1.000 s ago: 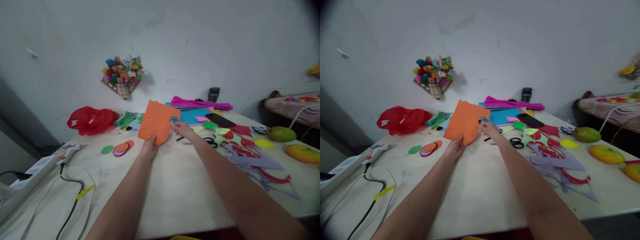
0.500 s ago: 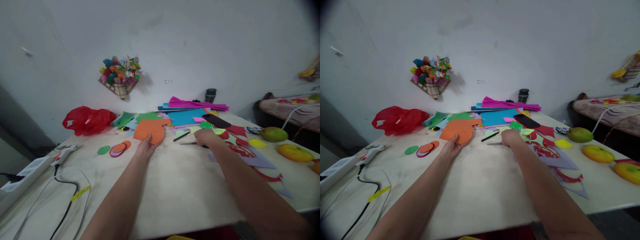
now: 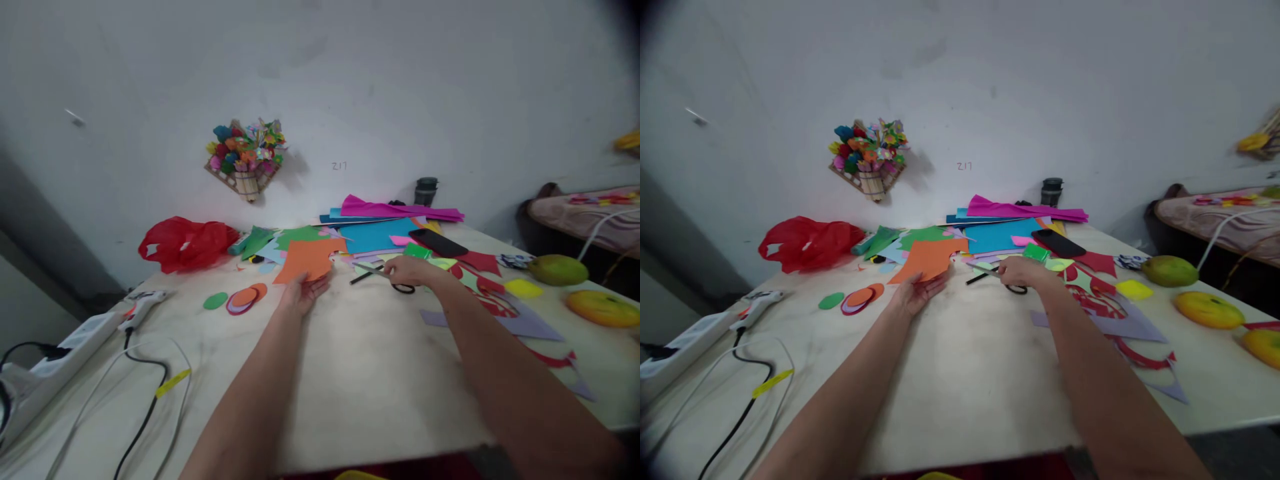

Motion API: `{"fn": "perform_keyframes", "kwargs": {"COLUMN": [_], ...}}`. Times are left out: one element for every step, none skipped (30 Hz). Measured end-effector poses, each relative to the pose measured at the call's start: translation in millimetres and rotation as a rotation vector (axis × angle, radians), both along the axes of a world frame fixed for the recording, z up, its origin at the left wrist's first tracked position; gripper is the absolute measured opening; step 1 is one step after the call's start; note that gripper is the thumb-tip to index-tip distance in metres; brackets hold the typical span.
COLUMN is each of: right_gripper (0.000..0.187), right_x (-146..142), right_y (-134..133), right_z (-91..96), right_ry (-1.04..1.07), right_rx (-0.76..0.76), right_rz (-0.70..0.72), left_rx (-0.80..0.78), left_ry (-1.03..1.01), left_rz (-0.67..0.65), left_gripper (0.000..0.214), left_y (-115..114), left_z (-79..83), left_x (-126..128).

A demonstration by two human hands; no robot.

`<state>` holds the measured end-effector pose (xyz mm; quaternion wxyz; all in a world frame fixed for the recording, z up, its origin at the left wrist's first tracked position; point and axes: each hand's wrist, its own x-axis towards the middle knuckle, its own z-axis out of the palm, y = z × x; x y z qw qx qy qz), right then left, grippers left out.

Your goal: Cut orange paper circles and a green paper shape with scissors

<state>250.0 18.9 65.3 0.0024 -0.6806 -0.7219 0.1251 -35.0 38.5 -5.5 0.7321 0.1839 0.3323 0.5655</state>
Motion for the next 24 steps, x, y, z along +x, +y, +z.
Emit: {"fn": "perform_keyframes", "kwargs": {"right_gripper": [0.021,0.014,0.009,0.009,0.010,0.010,0.008,0.005,0.003,0.007,0.010,0.013,0.014,0.014,0.015,0.015,0.016,0.016,0.016,0.016,0.017,0.017,0.017,0.016], "right_x": [1.5,2.2,2.2,1.2,-0.6,-3.5,-7.5,-12.6,-18.8,-26.0,-34.2,-43.0,-52.3,-61.8,-71.1,-80.0,-88.3,-95.9,-102.7,-108.7,-113.8,-118.3,-122.0,-125.0], "right_y": [1.6,3.0,3.9,4.3,4.2,3.4,2.2,0.7,-1.0,-2.7,-4.3,-5.7,-6.7,-7.3,-7.6,-7.5,-7.3,-7.1,-7.0,-7.1,-7.5,-8.3,-9.4,-10.7], "right_z": [-1.0,-2.1,-3.2,-4.1,-5.0,-5.8,-6.5,-7.3,-8.2,-9.2,-10.4,-11.8,-13.3,-14.9,-16.4,-17.8,-19.2,-20.5,-21.9,-23.4,-25.2,-27.3,-29.8,-32.7], "right_ry": [0.059,0.110,0.154,0.195,0.239,0.290,0.353,0.426,0.510,0.597,0.679,0.765,0.847,0.920,0.980,1.029,1.072,1.099,1.132,1.172,1.215,1.250,1.276,1.300], "right_rx": [0.006,0.009,0.012,0.011,0.010,0.006,-0.004,-0.016,-0.033,-0.053,-0.060,-0.075,-0.078,-0.069,-0.059,-0.053,-0.054,-0.063,-0.067,-0.063,-0.063,-0.060,-0.063,-0.065], "right_rz": [0.008,0.015,0.020,0.023,0.024,0.019,0.012,0.001,-0.011,-0.015,-0.020,-0.008,-0.004,-0.010,-0.035,-0.057,-0.060,-0.071,-0.078,-0.093,-0.112,-0.144,-0.181,-0.206], "left_rx": [0.009,0.011,0.018,0.025,0.032,0.041,0.047,0.050,0.050,0.050,0.050,0.048,0.045,0.041,0.038,0.034,0.033,0.036,0.040,0.041,0.038,0.031,0.021,0.012], "left_ry": [-0.008,-0.013,-0.023,-0.034,-0.049,-0.066,-0.083,-0.100,-0.114,-0.124,-0.129,-0.130,-0.130,-0.133,-0.140,-0.150,-0.162,-0.176,-0.188,-0.199,-0.207,-0.213,-0.217,-0.218], "left_rz": [0.011,0.037,0.075,0.104,0.130,0.145,0.151,0.154,0.153,0.150,0.146,0.143,0.141,0.144,0.152,0.163,0.173,0.182,0.192,0.202,0.214,0.226,0.237,0.247], "left_gripper": [0.050,0.052,0.054,0.055,0.055,0.055,0.054,0.053,0.051,0.050,0.048,0.046,0.044,0.043,0.042,0.043,0.044,0.046,0.047,0.048,0.047,0.046,0.044,0.042], "left_y": [-2.0,-3.8,-5.3,-6.4,-7.3,-7.9,-8.3,-8.7,-9.1,-9.5,-9.8,-10.0,-10.1,-9.9,-9.5,-8.9,-8.2,-7.4,-6.7,-6.1,-5.8,-5.8,-6.1,-6.6], "left_z": [0.3,0.8,1.3,1.8,2.3,2.7,3.0,3.2,3.4,3.5,3.6,3.6,3.6,3.4,3.0,2.6,2.0,1.5,1.1,1.0,1.1,1.7,2.6,3.8], "left_x": [2.2,4.3,6.1,7.4,8.3,8.8,9.0,8.9,8.7,8.5,8.4,8.3,8.3,8.3,8.3,8.3,8.2,8.2,8.3,8.4,8.6,8.8,9.1,9.4]}}
